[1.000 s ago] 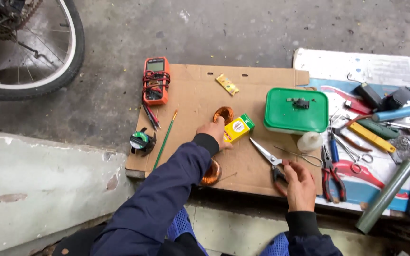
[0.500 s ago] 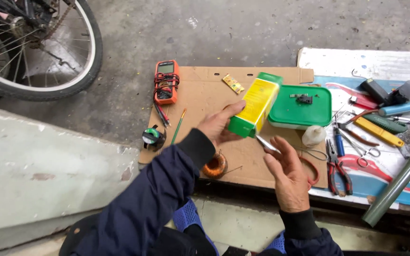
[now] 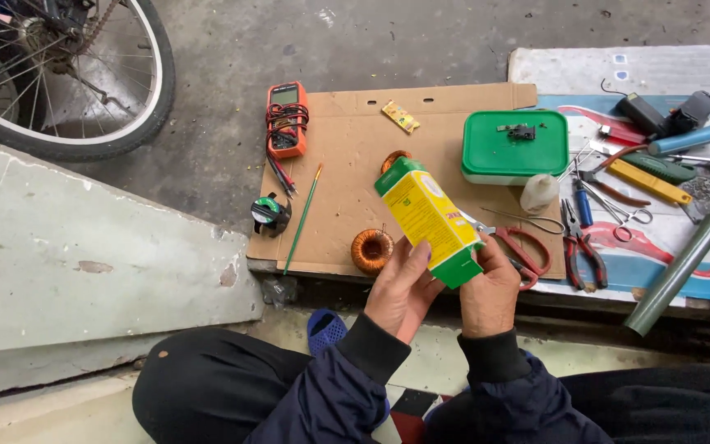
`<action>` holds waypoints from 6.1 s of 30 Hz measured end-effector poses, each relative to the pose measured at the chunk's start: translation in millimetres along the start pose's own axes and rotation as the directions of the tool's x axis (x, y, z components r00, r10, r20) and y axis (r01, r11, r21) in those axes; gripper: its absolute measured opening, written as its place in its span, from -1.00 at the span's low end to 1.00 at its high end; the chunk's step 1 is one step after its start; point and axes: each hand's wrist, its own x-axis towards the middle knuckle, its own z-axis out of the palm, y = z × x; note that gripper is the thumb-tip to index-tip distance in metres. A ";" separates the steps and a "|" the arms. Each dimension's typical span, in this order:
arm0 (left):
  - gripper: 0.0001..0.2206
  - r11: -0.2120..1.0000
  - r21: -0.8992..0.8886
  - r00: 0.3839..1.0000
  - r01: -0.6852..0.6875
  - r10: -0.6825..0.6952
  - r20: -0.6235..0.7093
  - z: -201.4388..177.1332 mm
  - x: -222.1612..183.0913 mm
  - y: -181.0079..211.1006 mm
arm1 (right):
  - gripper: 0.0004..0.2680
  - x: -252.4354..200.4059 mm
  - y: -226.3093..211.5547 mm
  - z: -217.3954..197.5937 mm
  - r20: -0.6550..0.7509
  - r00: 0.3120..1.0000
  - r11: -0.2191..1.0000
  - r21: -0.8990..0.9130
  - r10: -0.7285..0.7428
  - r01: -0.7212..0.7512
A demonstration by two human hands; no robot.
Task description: Cutting and tearing a small cardboard box into strips using scissors and hands at a workbench.
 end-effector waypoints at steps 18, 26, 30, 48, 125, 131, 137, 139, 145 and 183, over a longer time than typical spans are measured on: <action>-0.20 0.947 0.319 0.997 -0.046 0.063 -0.043 -6.1 -25.9 15.3 | -0.62 -21.4 -22.0 -6.5 0.272 0.945 0.981 -0.019 -0.183 0.195; -0.09 0.937 0.343 0.915 -0.068 0.196 -0.353 -9.4 0.0 12.5 | -0.65 -30.0 -8.4 -2.3 0.291 0.928 0.942 -0.169 -0.232 0.288; -0.12 0.955 0.244 0.894 -0.169 0.253 -0.371 -11.8 1.5 27.0 | -0.82 -42.4 -13.6 -0.2 0.255 0.946 0.955 -0.165 -0.202 0.248; -0.38 0.982 0.128 0.845 -0.138 0.184 -0.503 -73.9 -44.1 2.9 | -0.68 -67.0 -19.3 1.6 0.541 0.777 0.726 -0.385 -0.323 0.570; -0.23 0.357 0.867 0.937 -0.348 0.106 0.332 -22.3 -59.5 38.6 | -0.68 -13.3 -142.6 -51.2 0.900 0.345 0.294 -0.265 -0.267 0.918; -0.23 0.409 0.854 0.946 -0.322 0.162 0.280 -27.3 -57.1 27.9 | -0.70 -24.2 -119.7 -46.3 0.852 0.284 0.066 -0.284 -0.440 0.956; -0.23 0.293 0.888 0.924 -0.356 0.253 0.287 -31.5 -53.1 21.2 | -0.76 -26.3 -115.2 -47.6 0.782 0.431 0.304 -0.320 -0.450 0.897; -0.22 0.202 0.902 0.904 -0.381 0.286 0.318 -33.6 -52.0 20.9 | -0.76 -26.3 -114.8 -48.8 0.766 0.502 0.422 -0.331 -0.402 0.844; -0.24 -0.004 0.877 0.822 -0.480 0.349 0.451 -39.9 -48.4 15.7 | -0.72 -22.4 -101.5 -58.8 0.757 0.591 0.560 -0.373 -0.278 0.740; -0.22 -0.165 0.824 0.735 -0.542 0.382 0.560 -51.9 -40.8 -5.9 | -0.87 -29.3 -118.8 -45.9 0.622 0.782 0.504 -0.665 -0.033 0.551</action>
